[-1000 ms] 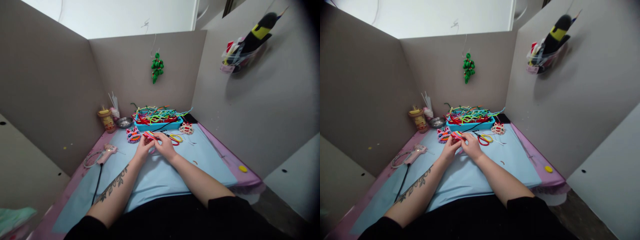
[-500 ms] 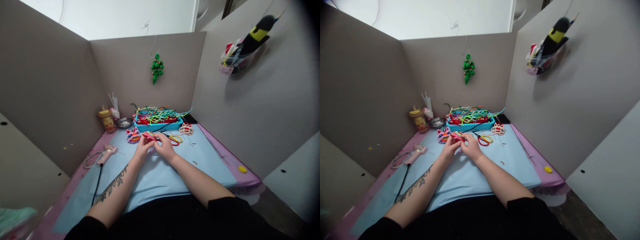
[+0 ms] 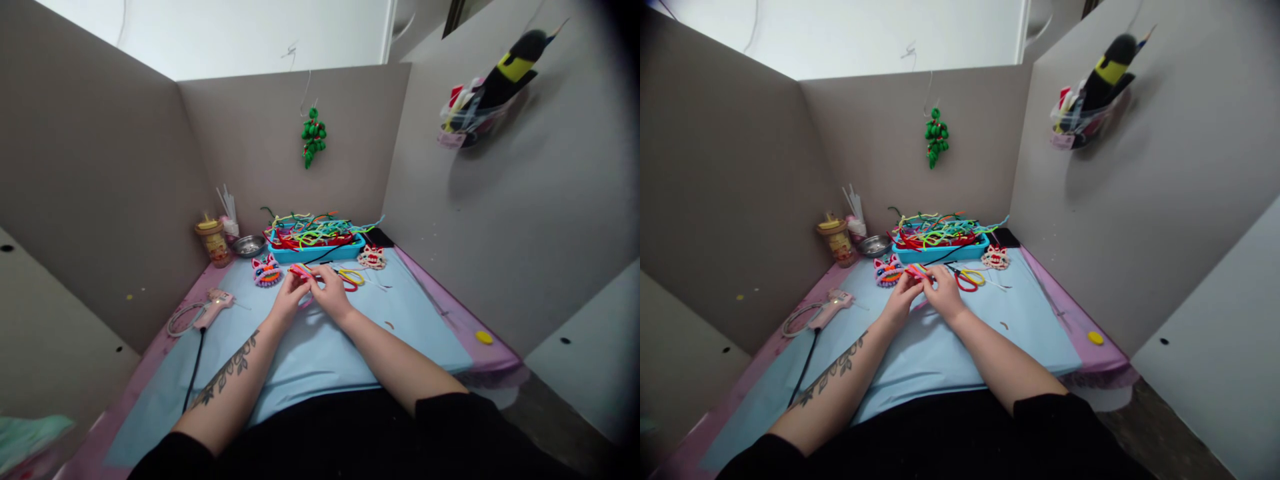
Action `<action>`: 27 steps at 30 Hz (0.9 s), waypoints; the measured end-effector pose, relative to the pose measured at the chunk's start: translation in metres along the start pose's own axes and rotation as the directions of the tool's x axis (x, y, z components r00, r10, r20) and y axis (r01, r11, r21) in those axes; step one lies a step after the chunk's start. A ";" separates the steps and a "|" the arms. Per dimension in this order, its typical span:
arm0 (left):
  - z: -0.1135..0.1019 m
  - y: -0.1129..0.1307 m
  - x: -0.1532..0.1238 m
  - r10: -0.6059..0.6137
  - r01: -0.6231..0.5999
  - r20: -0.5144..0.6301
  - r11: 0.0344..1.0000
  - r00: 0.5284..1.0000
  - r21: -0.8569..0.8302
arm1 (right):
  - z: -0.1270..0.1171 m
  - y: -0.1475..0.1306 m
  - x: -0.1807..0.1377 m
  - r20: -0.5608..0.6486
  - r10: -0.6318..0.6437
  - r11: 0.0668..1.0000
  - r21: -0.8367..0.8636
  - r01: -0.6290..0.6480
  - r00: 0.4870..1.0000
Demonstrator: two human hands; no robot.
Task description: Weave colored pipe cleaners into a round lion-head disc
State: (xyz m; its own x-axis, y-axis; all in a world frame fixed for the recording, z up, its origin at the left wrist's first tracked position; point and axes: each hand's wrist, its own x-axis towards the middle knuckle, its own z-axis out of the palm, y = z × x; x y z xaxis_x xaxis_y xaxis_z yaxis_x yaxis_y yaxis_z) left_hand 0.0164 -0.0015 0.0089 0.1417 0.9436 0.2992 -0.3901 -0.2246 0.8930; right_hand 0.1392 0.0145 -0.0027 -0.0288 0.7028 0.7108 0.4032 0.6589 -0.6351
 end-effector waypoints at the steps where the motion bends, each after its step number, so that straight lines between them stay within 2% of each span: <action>1: 0.000 0.000 0.000 -0.005 0.005 -0.003 1.000 1.000 -0.003 | 0.000 0.000 0.000 -0.001 0.001 1.000 0.007 -0.001 1.000; 7: -0.009 0.002 0.003 -0.110 0.096 -0.103 0.987 0.989 -0.129 | -0.002 -0.005 0.000 0.100 -0.118 0.991 0.081 0.110 0.988; 10: -0.010 0.003 0.004 -0.154 0.122 -0.148 0.972 0.977 -0.201 | -0.001 -0.008 -0.002 0.124 -0.138 0.988 0.081 0.128 0.983; 20: -0.001 0.004 0.001 -0.151 0.125 -0.121 0.973 0.981 -0.196 | 0.005 -0.006 -0.004 0.027 -0.080 0.997 0.025 0.080 0.996; 23: -0.004 0.004 0.001 -0.142 0.116 -0.110 0.970 0.984 -0.213 | 0.004 -0.006 -0.003 0.064 -0.063 0.995 0.083 0.057 0.996; 27: -0.012 0.002 0.006 -0.142 0.107 -0.120 0.960 0.983 -0.259 | 0.004 -0.005 -0.004 0.156 0.019 0.965 0.255 -0.059 0.988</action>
State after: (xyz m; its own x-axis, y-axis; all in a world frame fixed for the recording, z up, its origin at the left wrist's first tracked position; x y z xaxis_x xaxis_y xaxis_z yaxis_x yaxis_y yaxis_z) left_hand 0.0051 0.0064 0.0085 0.0859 0.9882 0.1271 -0.5946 -0.0515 0.8023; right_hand 0.1342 0.0098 -0.0036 -0.1638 0.7482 0.6429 0.1574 0.6632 -0.7317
